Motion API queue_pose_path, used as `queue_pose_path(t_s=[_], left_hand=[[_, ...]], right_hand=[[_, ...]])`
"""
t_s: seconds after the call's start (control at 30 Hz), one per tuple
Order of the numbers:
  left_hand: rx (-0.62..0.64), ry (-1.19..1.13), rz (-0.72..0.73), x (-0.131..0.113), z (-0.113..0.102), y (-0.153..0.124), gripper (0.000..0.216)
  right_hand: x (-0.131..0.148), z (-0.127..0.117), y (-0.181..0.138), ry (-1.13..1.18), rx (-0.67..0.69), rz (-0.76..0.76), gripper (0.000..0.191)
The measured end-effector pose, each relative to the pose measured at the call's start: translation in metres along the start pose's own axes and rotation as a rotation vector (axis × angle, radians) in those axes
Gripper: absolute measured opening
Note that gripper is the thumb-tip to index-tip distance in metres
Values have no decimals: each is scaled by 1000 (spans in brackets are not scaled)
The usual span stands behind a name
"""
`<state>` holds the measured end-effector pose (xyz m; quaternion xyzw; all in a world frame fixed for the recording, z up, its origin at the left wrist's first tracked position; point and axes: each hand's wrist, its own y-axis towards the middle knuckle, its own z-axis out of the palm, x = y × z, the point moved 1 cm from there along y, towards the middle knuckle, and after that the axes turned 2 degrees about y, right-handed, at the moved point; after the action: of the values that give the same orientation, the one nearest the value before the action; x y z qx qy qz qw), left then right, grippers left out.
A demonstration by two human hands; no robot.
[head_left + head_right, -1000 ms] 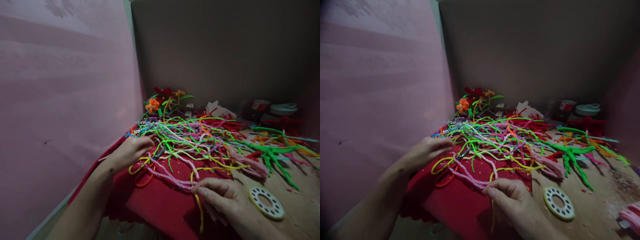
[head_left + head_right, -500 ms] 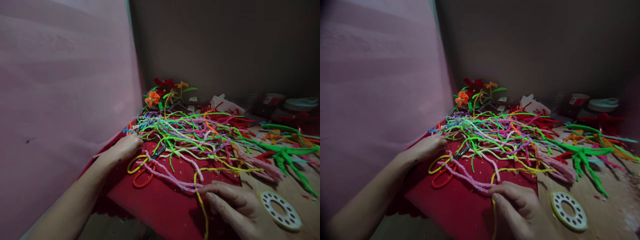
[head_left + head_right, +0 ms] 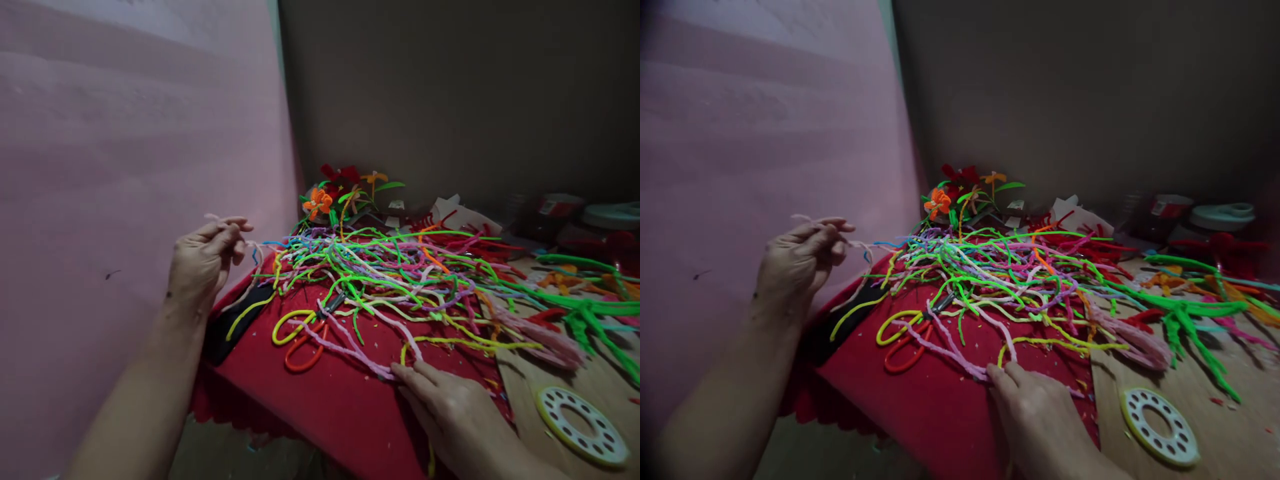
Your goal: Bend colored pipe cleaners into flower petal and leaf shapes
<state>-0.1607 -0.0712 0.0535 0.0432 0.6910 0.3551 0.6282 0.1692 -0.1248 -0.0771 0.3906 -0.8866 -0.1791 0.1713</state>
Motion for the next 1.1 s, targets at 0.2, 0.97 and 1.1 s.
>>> queue_pose_path(t_s=[0.2,0.97,1.1], left_hand=[[-56,-42,92,-11,-21,8,14],[196,-558,-421,-21,80,-104,12],[339,-578,-586,-13,116,-138,16]], right_hand=[[1,-2,0,18,-25,-30,34],[31,-46,25,1401,51,660,48],[22,-46,33,1662,-310,753,38]])
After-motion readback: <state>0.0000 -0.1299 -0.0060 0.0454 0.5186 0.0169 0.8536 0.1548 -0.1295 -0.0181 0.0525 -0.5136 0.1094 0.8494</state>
